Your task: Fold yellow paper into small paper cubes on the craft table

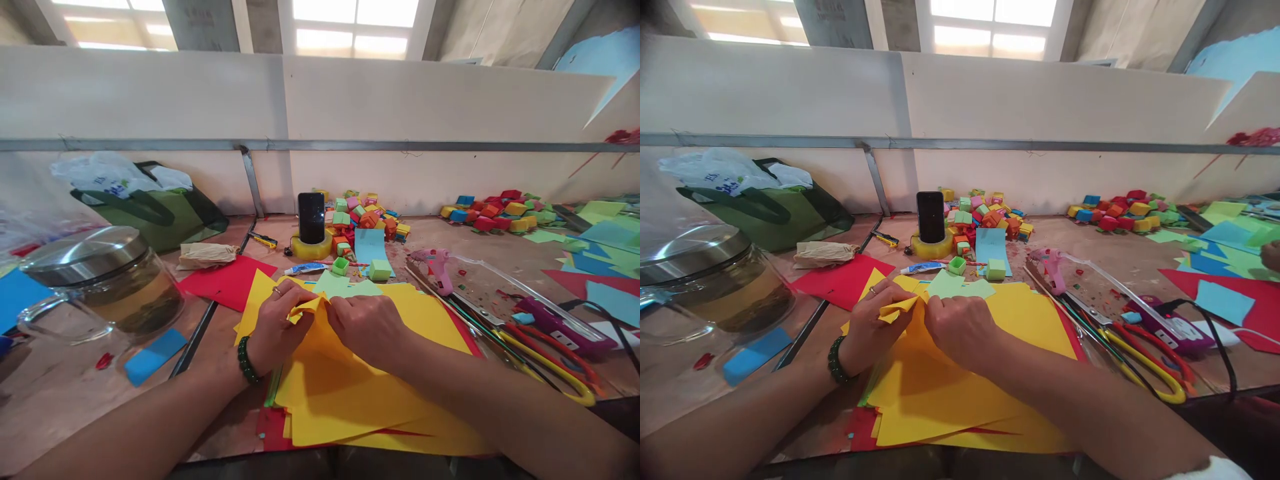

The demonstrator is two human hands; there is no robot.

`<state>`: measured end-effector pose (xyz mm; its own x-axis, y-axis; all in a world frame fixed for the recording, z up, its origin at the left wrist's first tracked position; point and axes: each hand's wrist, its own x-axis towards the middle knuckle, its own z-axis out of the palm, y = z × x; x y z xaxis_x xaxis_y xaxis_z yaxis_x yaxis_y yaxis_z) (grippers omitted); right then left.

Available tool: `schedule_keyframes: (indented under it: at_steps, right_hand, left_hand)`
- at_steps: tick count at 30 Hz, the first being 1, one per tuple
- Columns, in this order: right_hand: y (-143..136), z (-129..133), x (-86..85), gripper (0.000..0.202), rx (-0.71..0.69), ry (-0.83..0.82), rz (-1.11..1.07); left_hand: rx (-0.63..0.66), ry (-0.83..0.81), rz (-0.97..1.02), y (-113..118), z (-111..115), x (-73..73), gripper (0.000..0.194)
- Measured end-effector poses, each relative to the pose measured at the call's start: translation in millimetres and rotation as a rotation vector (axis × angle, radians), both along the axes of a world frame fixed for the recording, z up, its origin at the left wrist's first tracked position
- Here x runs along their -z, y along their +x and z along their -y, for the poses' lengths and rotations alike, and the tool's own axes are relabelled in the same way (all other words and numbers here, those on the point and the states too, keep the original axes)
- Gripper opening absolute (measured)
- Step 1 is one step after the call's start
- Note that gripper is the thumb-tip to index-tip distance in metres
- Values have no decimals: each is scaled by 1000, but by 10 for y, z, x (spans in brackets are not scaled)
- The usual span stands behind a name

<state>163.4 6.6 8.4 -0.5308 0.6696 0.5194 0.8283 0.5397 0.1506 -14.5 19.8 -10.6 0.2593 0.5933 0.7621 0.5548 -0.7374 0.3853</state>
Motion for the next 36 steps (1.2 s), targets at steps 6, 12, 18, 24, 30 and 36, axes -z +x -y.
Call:
schedule_keyframes:
  at_steps: [6,12,18,24,30,36]
  right_hand:
    - [-17,3,-64,17,103,-185,21]
    - [-28,1,-125,20,155,-329,108]
    - [-35,4,-58,26,161,-371,62]
    - [6,-40,-83,26,128,-261,-16]
    - [64,-122,24,17,-100,-186,-243]
    - [81,-164,58,12,-120,-247,-310]
  left_hand:
    - [88,95,-129,19,75,-8,13]
    - [84,238,-205,9,58,-17,20]
    - [57,119,-138,-42,-13,13,20]
    - [57,-188,32,-45,-138,46,14]
    - [167,-259,45,1,-134,39,17]
    - [187,-338,51,26,-106,25,17]
